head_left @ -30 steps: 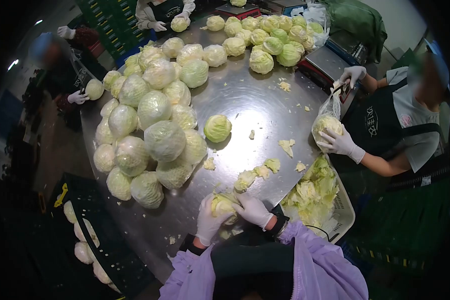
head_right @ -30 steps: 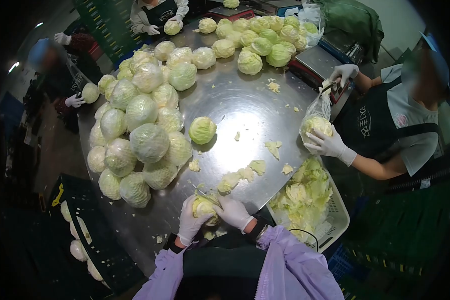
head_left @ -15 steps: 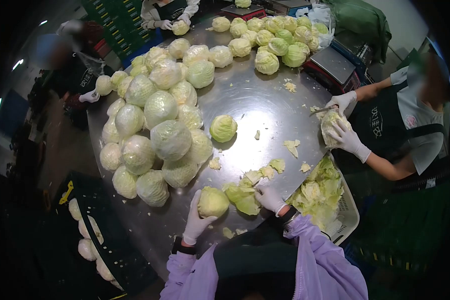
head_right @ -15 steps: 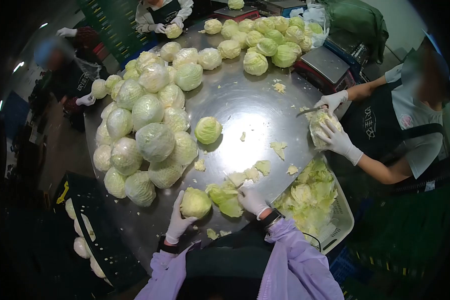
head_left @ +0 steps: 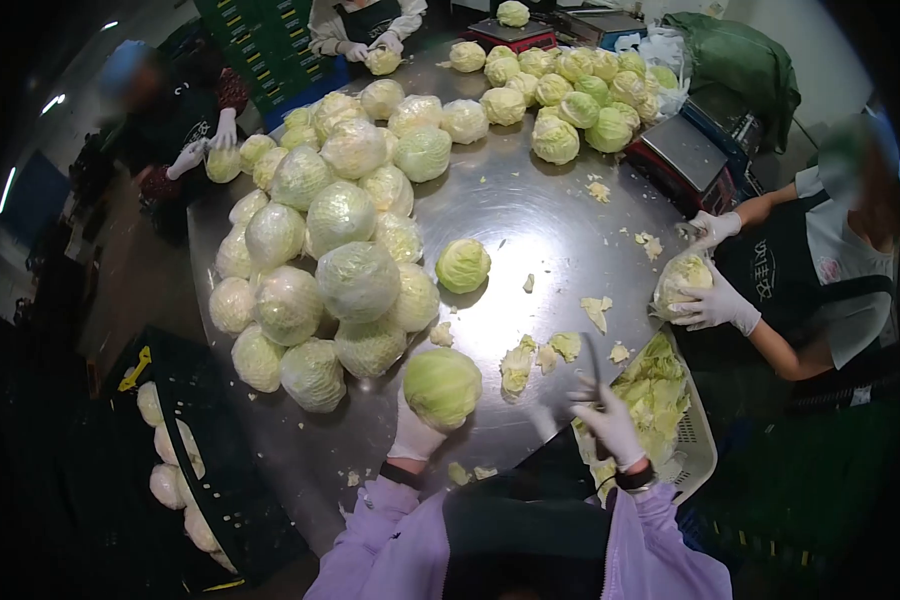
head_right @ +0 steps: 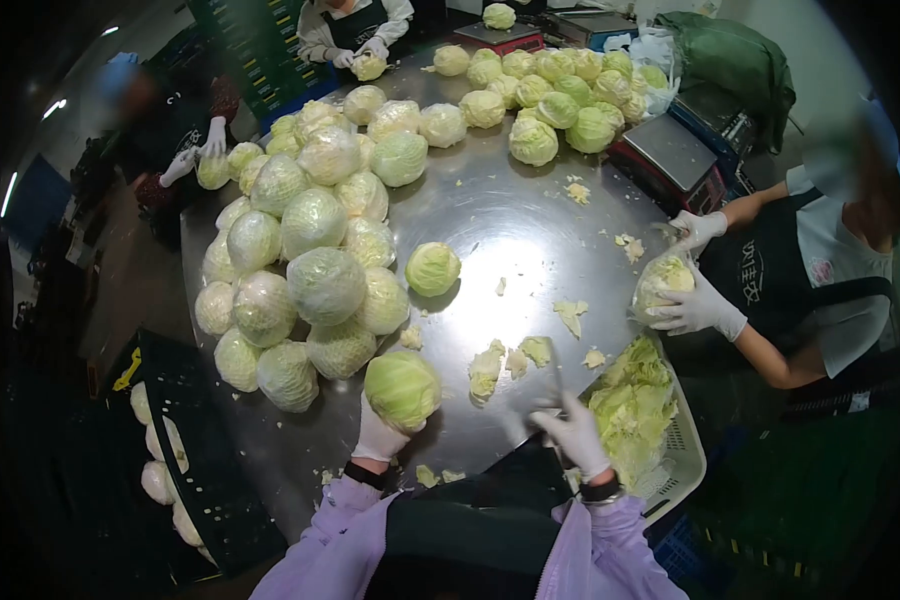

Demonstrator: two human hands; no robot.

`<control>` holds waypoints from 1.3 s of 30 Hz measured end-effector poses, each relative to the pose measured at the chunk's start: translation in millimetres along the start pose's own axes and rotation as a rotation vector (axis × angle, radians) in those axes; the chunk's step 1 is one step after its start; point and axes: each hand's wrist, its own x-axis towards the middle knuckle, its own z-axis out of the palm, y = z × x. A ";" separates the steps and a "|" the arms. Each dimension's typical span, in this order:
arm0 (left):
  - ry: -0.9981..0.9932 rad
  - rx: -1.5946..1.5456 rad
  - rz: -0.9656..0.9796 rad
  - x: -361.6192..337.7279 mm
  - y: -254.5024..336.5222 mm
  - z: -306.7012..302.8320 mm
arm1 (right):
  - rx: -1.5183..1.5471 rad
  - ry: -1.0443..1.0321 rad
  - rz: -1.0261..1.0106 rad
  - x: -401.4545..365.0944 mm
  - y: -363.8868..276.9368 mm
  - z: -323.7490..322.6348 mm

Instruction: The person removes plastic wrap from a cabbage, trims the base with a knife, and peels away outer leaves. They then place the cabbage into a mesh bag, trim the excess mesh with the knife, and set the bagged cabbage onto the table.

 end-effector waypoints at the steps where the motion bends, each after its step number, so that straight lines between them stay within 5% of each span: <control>1: -0.007 -0.687 -0.311 5.3 4.2 5.0 | 0.173 -0.136 -0.011 4.1 -2.1 21.9; 2: -0.016 -1.370 -0.631 7.9 8.3 9.4 | 0.346 -0.275 -0.022 13.2 2.5 41.1; 3: -0.026 -1.374 -0.631 6.3 11.7 12.9 | 0.466 -0.353 0.000 23.5 10.6 57.9; 5: -0.041 -0.850 -0.720 0.1 15.9 16.3 | 0.719 -0.477 0.046 47.4 36.4 82.5; 8: -0.211 -0.497 -0.653 -2.7 15.6 -3.6 | 0.914 -0.547 0.264 77.8 72.0 92.3; 11: -0.149 -0.440 -0.579 -1.7 3.6 -19.7 | 1.182 -0.309 0.242 76.4 22.7 83.4; 16: -0.014 -0.210 -0.619 20.4 -7.6 -30.0 | 1.341 -0.230 0.147 145.0 17.7 40.4; 18: 0.010 -0.233 -0.612 27.8 -29.0 -29.9 | 1.092 0.120 0.017 142.1 -12.8 40.4; 21: 0.060 -0.185 -0.488 40.3 -65.9 -23.4 | 0.863 -0.118 -0.058 174.4 -6.9 52.4; 23: 0.047 0.458 -0.220 51.4 -80.3 -15.0 | 0.674 -0.106 -0.012 189.1 -34.0 68.5; 24: 0.056 0.456 -0.216 54.9 -86.8 -8.8 | 0.571 -0.103 -0.020 202.8 -39.6 76.0; 26: 0.126 0.939 -0.027 60.7 -95.9 5.8 | 0.387 -0.010 -0.059 229.7 -51.3 94.7; 28: 0.087 0.872 -0.079 66.5 -82.8 18.1 | 0.337 0.081 -0.160 253.8 -58.8 116.1; 30: -0.437 0.514 -0.097 70.2 -66.1 29.2 | 0.324 0.076 -0.149 266.2 -63.9 123.3; 32: -0.524 0.498 0.114 43.8 -94.1 49.3 | 0.412 -0.101 0.026 277.5 -64.2 124.2; 34: -0.640 0.461 0.039 48.0 -85.9 45.6 | 0.412 -0.093 0.040 285.4 -52.4 117.4; 36: -0.244 0.002 -0.423 48.9 -85.2 38.9 | 0.512 -0.193 0.018 284.2 -46.3 109.0; 39: 0.176 0.174 -0.199 70.0 -67.1 24.9 | 0.468 -0.180 -0.058 258.1 -38.1 107.4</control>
